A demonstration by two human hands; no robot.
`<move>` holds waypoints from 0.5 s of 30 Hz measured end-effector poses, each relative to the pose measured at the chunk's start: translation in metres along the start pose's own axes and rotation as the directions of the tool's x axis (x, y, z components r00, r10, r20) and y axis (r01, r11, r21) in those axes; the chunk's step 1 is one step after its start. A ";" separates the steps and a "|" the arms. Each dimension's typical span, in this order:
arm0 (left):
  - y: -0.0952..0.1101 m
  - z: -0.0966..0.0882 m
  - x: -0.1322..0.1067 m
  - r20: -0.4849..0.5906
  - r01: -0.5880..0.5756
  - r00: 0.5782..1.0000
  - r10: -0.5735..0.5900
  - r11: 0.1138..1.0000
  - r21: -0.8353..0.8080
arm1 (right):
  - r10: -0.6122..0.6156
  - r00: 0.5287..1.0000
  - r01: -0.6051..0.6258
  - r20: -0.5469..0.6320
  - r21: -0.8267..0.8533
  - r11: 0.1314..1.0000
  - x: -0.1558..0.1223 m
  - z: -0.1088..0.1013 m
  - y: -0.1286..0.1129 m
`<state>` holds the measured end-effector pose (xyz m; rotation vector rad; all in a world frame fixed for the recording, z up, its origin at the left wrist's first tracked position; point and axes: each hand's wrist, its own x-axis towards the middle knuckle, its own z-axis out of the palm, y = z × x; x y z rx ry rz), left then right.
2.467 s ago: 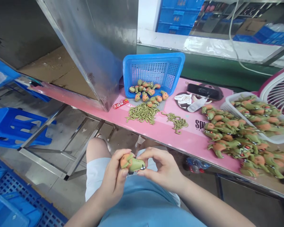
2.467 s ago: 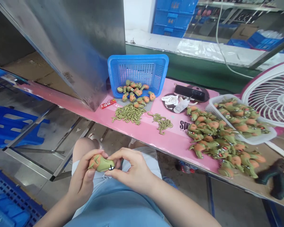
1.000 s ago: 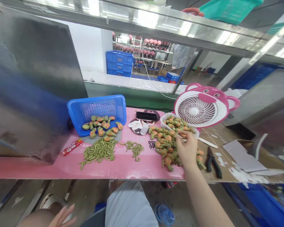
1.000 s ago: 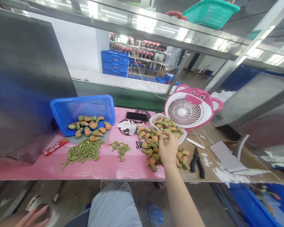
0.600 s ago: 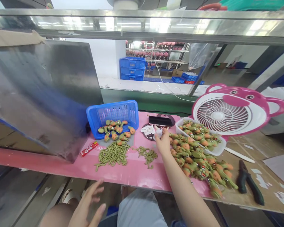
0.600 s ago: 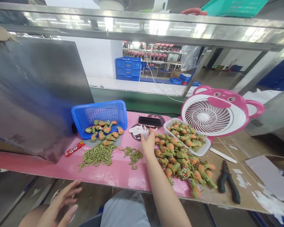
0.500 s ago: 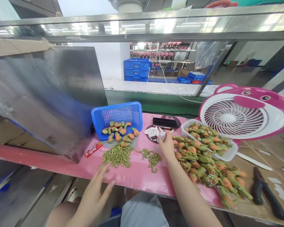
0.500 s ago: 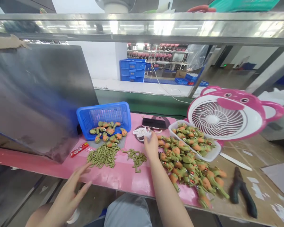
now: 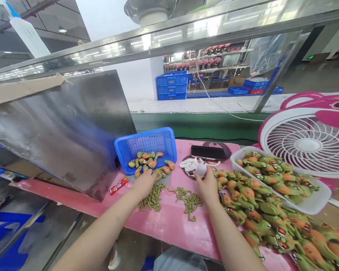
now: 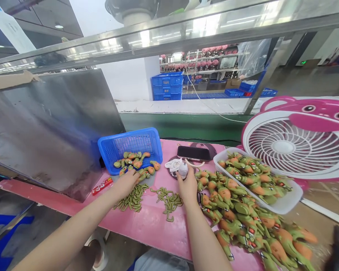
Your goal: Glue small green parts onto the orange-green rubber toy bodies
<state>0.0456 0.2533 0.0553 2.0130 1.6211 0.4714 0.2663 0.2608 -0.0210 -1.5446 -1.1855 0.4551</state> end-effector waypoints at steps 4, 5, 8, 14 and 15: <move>-0.008 -0.005 -0.004 -0.028 0.045 0.998 -0.059 0.938 -0.343 | -0.022 0.999 0.023 -0.025 0.036 0.999 -0.003 0.000 -0.003; -0.009 -0.005 -0.007 -0.036 0.054 0.996 -0.077 0.896 -0.440 | -0.038 0.999 0.039 -0.033 0.042 0.998 -0.004 0.001 -0.004; -0.012 -0.005 -0.017 -0.043 0.063 0.991 -0.130 0.712 -0.699 | -0.101 0.993 0.103 -0.056 0.042 0.994 -0.005 0.003 -0.007; -0.010 -0.009 -0.035 0.018 0.113 0.966 -0.260 0.354 -0.929 | -0.206 0.977 0.208 -0.052 0.044 0.977 -0.005 -0.001 -0.013; -0.009 -0.010 -0.036 0.031 0.124 0.959 -0.283 0.319 -0.940 | -0.219 0.974 0.222 -0.057 0.055 0.973 -0.005 -0.003 -0.011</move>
